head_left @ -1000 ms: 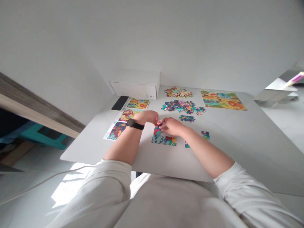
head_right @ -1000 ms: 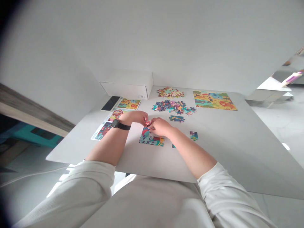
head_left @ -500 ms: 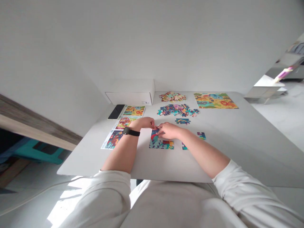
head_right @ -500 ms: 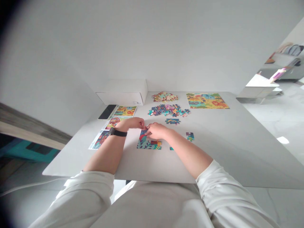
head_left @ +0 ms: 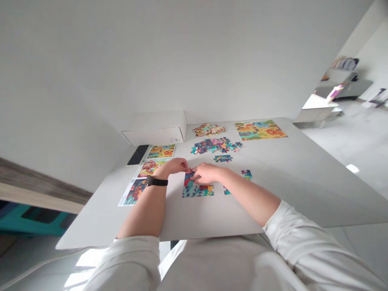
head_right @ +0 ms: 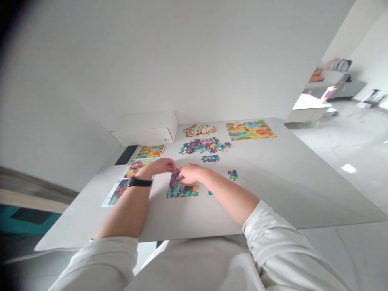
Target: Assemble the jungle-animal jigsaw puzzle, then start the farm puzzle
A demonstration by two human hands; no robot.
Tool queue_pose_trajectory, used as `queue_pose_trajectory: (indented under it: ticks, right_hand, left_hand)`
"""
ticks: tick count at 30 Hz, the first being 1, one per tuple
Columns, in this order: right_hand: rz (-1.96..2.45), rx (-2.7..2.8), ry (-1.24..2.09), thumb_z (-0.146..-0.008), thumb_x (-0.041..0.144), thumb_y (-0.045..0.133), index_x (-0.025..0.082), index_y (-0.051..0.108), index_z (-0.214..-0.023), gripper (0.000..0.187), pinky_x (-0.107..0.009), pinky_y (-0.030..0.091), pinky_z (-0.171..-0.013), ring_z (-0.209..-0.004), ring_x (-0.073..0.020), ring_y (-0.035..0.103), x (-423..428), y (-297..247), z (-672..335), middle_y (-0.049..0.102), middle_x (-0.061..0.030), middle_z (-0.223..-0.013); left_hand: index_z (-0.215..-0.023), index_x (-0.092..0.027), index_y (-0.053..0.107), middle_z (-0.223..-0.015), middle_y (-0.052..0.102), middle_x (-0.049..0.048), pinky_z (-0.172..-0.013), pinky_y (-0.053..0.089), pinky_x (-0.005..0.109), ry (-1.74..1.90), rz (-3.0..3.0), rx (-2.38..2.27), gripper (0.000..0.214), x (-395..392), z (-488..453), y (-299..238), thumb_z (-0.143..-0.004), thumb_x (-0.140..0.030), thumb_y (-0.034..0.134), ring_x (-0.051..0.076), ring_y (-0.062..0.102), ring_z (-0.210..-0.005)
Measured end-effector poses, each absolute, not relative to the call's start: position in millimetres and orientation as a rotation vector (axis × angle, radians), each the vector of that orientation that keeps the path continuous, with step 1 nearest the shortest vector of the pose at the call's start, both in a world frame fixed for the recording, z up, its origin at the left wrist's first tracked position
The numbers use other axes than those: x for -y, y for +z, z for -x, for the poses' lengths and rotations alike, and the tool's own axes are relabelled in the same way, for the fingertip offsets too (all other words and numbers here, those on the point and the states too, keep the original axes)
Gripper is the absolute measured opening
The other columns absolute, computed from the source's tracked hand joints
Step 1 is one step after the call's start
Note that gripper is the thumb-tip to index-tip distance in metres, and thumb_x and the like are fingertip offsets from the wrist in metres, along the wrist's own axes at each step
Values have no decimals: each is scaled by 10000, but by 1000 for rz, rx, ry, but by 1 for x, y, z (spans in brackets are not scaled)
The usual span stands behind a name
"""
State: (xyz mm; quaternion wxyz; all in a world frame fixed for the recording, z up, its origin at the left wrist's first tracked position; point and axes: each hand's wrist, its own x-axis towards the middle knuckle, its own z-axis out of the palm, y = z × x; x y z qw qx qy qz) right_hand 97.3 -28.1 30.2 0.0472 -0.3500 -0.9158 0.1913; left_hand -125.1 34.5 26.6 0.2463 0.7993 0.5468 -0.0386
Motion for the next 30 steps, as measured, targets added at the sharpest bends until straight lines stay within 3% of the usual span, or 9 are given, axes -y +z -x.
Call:
queue_pose_trajectory:
  ticks: [7, 10, 13, 15, 18, 20, 22, 26, 30]
  right_hand:
    - [1053, 2825, 597, -829, 363, 840, 353, 867, -998, 171, -305, 525, -1025, -1190, -243, 726, 30, 33, -96, 836, -8, -1113]
    - [1010, 2838, 648, -850, 397, 831, 346, 831, -1177, 331, -305, 524, -1057, -1270, -250, 698, 29, 40, -102, 773, -34, -1328]
    - [989, 2750, 703, -878, 422, 815, 316, 705, -1426, 570, -325, 508, -1120, -1392, -270, 624, 21, 57, -120, 596, -80, -1580]
    - [994, 2627, 704, -908, 381, 790, 319, 667, -1467, 576, -350, 487, -1158, -1436, -268, 582, 12, 71, -139, 553, -74, -1618]
    - [1070, 2421, 764, -965, 340, 731, 322, 650, -1475, 516, -388, 528, -1118, -1326, -260, 666, -2, 90, -171, 623, -68, -1551]
    - [1176, 2311, 833, -980, 341, 719, 323, 657, -1462, 486, -409, 551, -1089, -1270, -263, 698, -9, 99, -194, 692, -68, -1466]
    - [1264, 2230, 893, -991, 342, 705, 307, 655, -1464, 476, -415, 562, -1079, -1278, -266, 693, -14, 106, -214, 711, -85, -1434]
    - [1368, 2155, 933, -996, 385, 703, 299, 637, -1484, 500, -393, 583, -1039, -1272, -263, 692, -23, 112, -244, 664, -105, -1498]
    - [1463, 2131, 918, -965, 482, 739, 298, 619, -1505, 583, -369, 609, -960, -1223, -276, 715, -33, 106, -257, 702, -138, -1435]
  left_hand:
    - [-830, -235, 612, -667, 682, 11, -573, 397, 275, 94, -2098, -1685, 204, -41, 126, 17, -891, -410, 529, 178, 615, -620]
    - [-919, -230, 600, -674, 685, 9, -594, 430, 262, 325, -2006, -1713, 192, -45, 125, 14, -935, -322, 432, 172, 634, -626]
    - [-998, -224, 608, -741, 725, 11, -637, 452, 250, 553, -1976, -1764, 245, -48, 120, 21, -973, -296, 375, 157, 648, -646]
    - [-1005, -224, 625, -786, 754, 11, -664, 456, 247, 621, -1977, -1785, 248, -48, 114, 31, -981, -308, 393, 151, 654, -656]
    - [-850, -223, 641, -732, 748, 24, -660, 431, 266, 616, -2014, -1898, 308, -51, 105, 46, -981, -451, 481, 178, 660, -683]
    - [-767, -222, 632, -657, 711, 38, -649, 412, 283, 658, -2018, -1993, 451, -57, 102, 52, -1010, -544, 431, 201, 660, -689]
    - [-804, -216, 659, -639, 696, 43, -652, 412, 287, 733, -1995, -2010, 513, -66, 101, 54, -1052, -519, 326, 207, 666, -699]
    - [-1082, -202, 719, -856, 781, 45, -719, 463, 262, 749, -1999, -1903, 378, -94, 98, 50, -1027, -334, 369, 187, 704, -814]
    - [-1183, -189, 754, -1153, 791, 97, -904, 506, 271, 549, -2184, -1846, 355, -122, 86, 40, -933, -375, 583, 228, 714, -1057]
